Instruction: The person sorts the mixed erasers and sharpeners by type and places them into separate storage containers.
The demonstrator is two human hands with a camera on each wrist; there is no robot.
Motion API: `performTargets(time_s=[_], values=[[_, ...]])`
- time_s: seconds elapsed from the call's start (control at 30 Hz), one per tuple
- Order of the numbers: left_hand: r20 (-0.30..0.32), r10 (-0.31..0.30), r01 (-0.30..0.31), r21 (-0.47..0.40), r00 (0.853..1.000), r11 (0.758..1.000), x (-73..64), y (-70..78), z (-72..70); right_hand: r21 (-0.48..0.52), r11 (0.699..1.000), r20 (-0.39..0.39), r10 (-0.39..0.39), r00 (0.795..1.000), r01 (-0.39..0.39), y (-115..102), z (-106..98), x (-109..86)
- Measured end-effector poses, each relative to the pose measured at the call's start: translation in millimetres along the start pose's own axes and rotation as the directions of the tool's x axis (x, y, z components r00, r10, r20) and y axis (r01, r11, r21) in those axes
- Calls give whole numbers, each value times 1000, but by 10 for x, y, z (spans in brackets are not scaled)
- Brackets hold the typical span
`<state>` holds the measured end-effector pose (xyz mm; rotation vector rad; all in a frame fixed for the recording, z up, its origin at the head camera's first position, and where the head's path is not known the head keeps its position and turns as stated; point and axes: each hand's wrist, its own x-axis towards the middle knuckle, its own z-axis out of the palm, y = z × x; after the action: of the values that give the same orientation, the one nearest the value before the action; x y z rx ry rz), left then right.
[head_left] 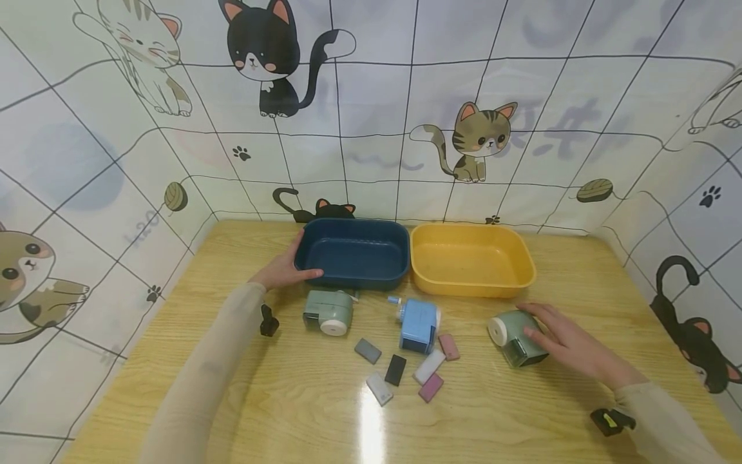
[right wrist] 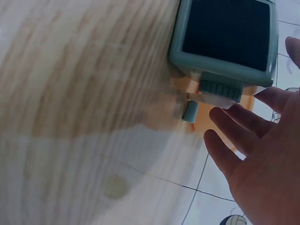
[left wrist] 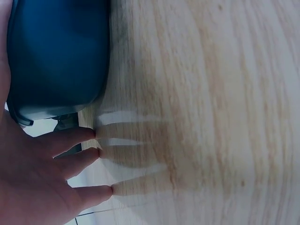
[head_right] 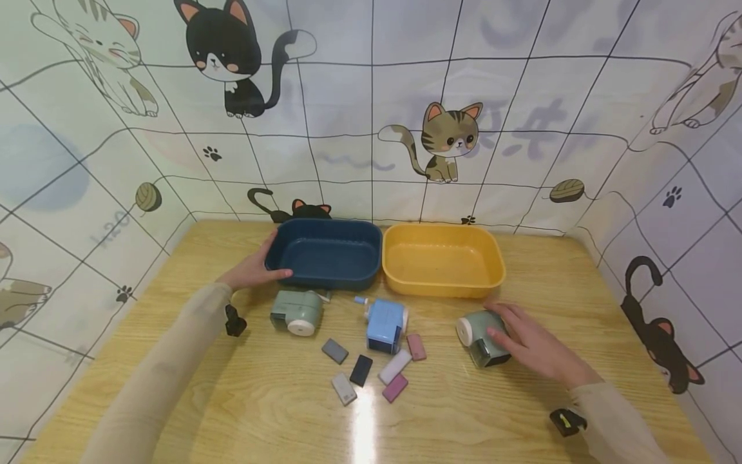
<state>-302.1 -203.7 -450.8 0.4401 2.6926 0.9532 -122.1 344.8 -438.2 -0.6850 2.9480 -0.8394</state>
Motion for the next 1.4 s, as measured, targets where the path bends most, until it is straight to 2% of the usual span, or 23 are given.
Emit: performTargets(time_s=[0.17,0.37,0.73,0.97,1.1,1.27,1.4], values=[[6,-2,2,-6,1000,1000,-8,9,-3,42,999,2,10,1000,-10,21,14,-35],[10,-5,5,-7,1000,1000,-9,14,-5,158,986,45,51,998,-57,51,16,-64],[9,-12,12,-12,1000,1000,-4,8,-9,245,963,119,86,989,-113,159,80,-76],[4,-11,11,-7,1000,1000,-13,10,-6,212,967,145,111,983,-140,220,119,-54],[0,-12,12,-18,1000,1000,-9,8,2,227,963,136,115,984,-144,243,146,-32],[-8,-12,11,-45,1000,999,-2,9,1,217,969,127,95,987,-121,230,159,8],[-5,-18,18,-41,1000,999,-5,11,-1,212,971,159,82,984,-115,189,134,31]])
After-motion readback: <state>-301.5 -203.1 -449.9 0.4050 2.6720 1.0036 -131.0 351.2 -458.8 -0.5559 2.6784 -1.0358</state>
